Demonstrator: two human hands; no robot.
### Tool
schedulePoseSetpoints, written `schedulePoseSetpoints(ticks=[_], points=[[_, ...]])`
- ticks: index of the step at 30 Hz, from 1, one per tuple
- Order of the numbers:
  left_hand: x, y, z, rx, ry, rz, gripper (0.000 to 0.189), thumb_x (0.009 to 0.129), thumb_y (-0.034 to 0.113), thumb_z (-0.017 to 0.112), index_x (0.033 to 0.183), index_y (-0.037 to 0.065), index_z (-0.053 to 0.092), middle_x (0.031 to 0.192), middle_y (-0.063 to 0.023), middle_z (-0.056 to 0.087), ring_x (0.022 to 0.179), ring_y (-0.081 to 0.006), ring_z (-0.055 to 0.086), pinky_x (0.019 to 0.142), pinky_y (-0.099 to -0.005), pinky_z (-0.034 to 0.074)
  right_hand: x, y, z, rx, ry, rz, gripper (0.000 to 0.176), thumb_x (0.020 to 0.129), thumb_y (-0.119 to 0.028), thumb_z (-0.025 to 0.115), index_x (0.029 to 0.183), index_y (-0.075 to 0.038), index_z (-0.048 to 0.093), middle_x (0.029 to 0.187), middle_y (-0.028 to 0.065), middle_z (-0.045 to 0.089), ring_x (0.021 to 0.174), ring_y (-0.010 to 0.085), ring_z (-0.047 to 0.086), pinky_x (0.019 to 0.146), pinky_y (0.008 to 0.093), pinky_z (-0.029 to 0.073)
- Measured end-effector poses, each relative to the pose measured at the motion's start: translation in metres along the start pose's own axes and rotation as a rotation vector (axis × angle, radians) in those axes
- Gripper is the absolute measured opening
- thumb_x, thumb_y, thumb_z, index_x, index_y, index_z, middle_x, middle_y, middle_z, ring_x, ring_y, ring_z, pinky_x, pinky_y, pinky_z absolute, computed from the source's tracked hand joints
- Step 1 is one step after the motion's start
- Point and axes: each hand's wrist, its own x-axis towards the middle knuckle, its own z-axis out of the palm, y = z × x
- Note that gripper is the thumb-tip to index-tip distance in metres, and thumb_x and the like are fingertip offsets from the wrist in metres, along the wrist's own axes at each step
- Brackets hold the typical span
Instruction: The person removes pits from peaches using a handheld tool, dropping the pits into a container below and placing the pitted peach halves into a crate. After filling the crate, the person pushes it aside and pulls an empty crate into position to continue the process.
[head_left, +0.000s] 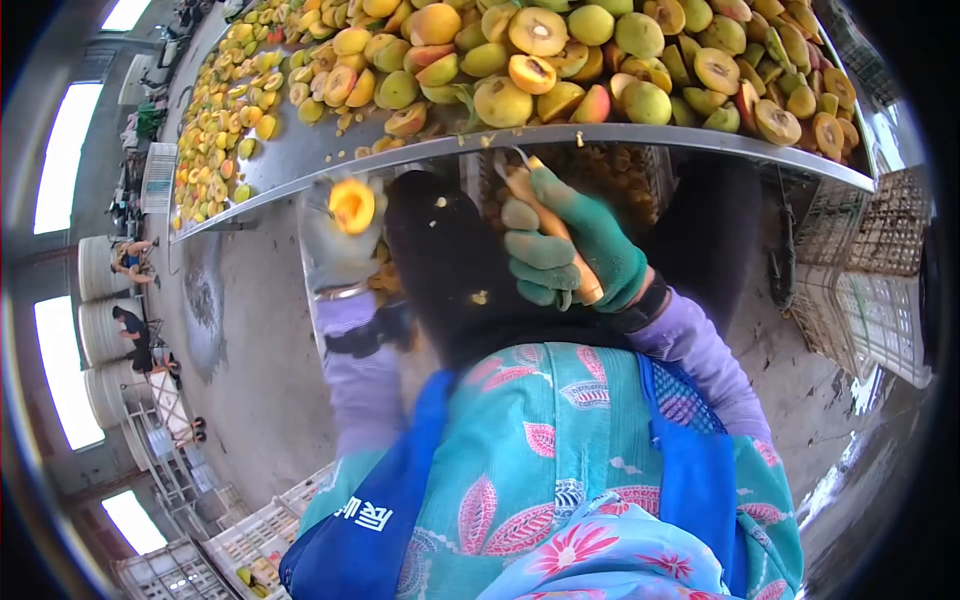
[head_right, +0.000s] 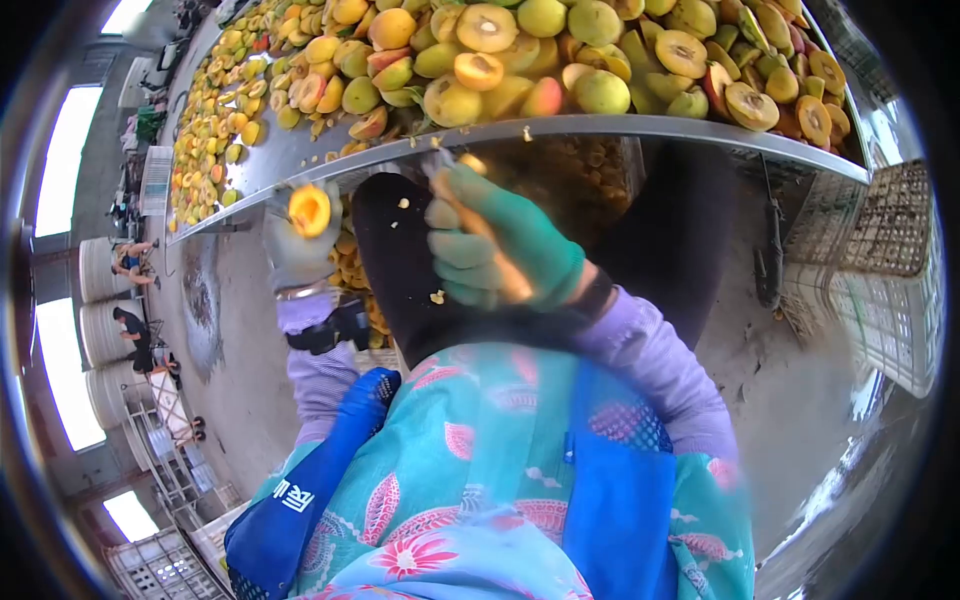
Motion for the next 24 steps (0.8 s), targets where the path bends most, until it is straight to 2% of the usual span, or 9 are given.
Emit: schedulePoseSetpoints(ticks=[1,4,6,8,11,14,17,20,24], points=[[0.027,0.014,-0.056,0.785,0.246,0.307,0.019,0.085,0.025,0.063,0.095,0.008,0.067,0.095,-0.0101,0.067,0.091,-0.0256,0.063,0.081,-0.0378,0.052,-0.006,-0.003,-0.014,-0.118,0.234,-0.021,0.038,0.1,-0.049,0.038,0.086,-0.014,0.046,0.055,-0.0058,0.041,0.041,0.0086,0.037,0.042,0.0258,0.035],[0.033,0.029,-0.004,1.925,0.379,0.596,0.029,0.083,0.029,0.065,0.097,0.004,0.068,0.099,-0.0154,0.067,0.094,-0.0265,0.063,0.084,-0.0356,0.05,-0.009,-0.001,-0.052,0.039,0.674,-0.002,0.038,0.098,-0.049,0.043,0.088,-0.013,0.047,0.057,-0.0032,0.044,0.043,0.0109,0.041,0.041,0.0265,0.036],[0.064,0.017,0.054,1.836,0.073,0.586,0.044,0.078,0.032,0.069,0.109,0.002,0.064,0.102,-0.0203,0.066,0.098,-0.0304,0.063,0.087,-0.0378,0.048,0.004,-0.002,-0.022,-0.143,0.7,-0.001,0.039,0.096,-0.05,0.045,0.091,-0.012,0.048,0.057,-0.0023,0.044,0.043,0.0114,0.042,0.041,0.0266,0.036],[0.118,-0.007,0.063,2.168,-0.035,0.799,0.048,0.078,0.029,0.068,0.115,0.001,0.059,0.1,-0.0208,0.065,0.1,-0.0289,0.063,0.086,-0.0367,0.048,0.012,-0.003,-0.006,-0.3,0.737,-0.048,0.039,0.096,-0.05,0.046,0.092,-0.011,0.049,0.058,-0.0015,0.044,0.044,0.0116,0.043,0.04,0.0268,0.036],[0.155,0.008,0.076,2.144,-0.039,0.442,0.052,0.08,0.026,0.066,0.124,0.001,0.053,0.105,-0.0186,0.064,0.102,-0.0273,0.062,0.088,-0.0399,0.049,0.018,-0.011,-0.001,-0.556,0.815,-0.254,0.038,0.095,-0.049,0.048,0.089,-0.011,0.051,0.059,-0.0018,0.045,0.045,0.0112,0.044,0.041,0.0269,0.036],[0.12,0.021,0.061,0.896,-0.243,0.084,0.052,0.078,0.024,0.068,0.122,0.001,0.051,0.112,-0.0202,0.062,0.106,-0.0346,0.058,0.087,-0.0495,0.05,0.039,-0.021,-0.006,-0.909,0.898,-0.45,0.04,0.094,-0.049,0.05,0.084,-0.01,0.054,0.062,0.0,0.049,0.05,0.014,0.048,0.045,0.0297,0.04],[0.072,-0.015,0.063,0.309,-0.505,0.078,0.049,0.087,0.029,0.062,0.123,-0.002,0.051,0.117,-0.0189,0.06,0.108,-0.0339,0.058,0.086,-0.0508,0.052,0.073,-0.034,-0.008,-1.356,0.874,-0.35,0.042,0.094,-0.045,0.05,0.088,-0.004,0.055,0.068,0.0116,0.06,0.058,0.0266,0.059,0.053,0.0385,0.047],[0.054,-0.044,0.074,-0.091,-0.448,-0.068,0.051,0.093,0.036,0.054,0.123,-0.004,0.05,0.116,-0.0205,0.06,0.109,-0.0365,0.058,0.084,-0.0468,0.053,0.09,-0.027,-0.017,-1.8,0.731,-0.302,0.043,0.095,-0.043,0.049,0.092,0.0,0.056,0.076,0.0214,0.064,0.07,0.0387,0.064,0.062,0.047,0.049],[0.054,-0.049,0.081,0.1,-0.209,0.088,0.057,0.094,0.046,0.047,0.12,-0.004,0.054,0.115,-0.0233,0.061,0.101,-0.0402,0.061,0.087,-0.0471,0.053,0.076,-0.014,-0.003,-1.812,0.769,-0.289,0.044,0.094,-0.044,0.05,0.095,0.0,0.057,0.078,0.0208,0.065,0.076,0.0395,0.064,0.068,0.0472,0.05]])
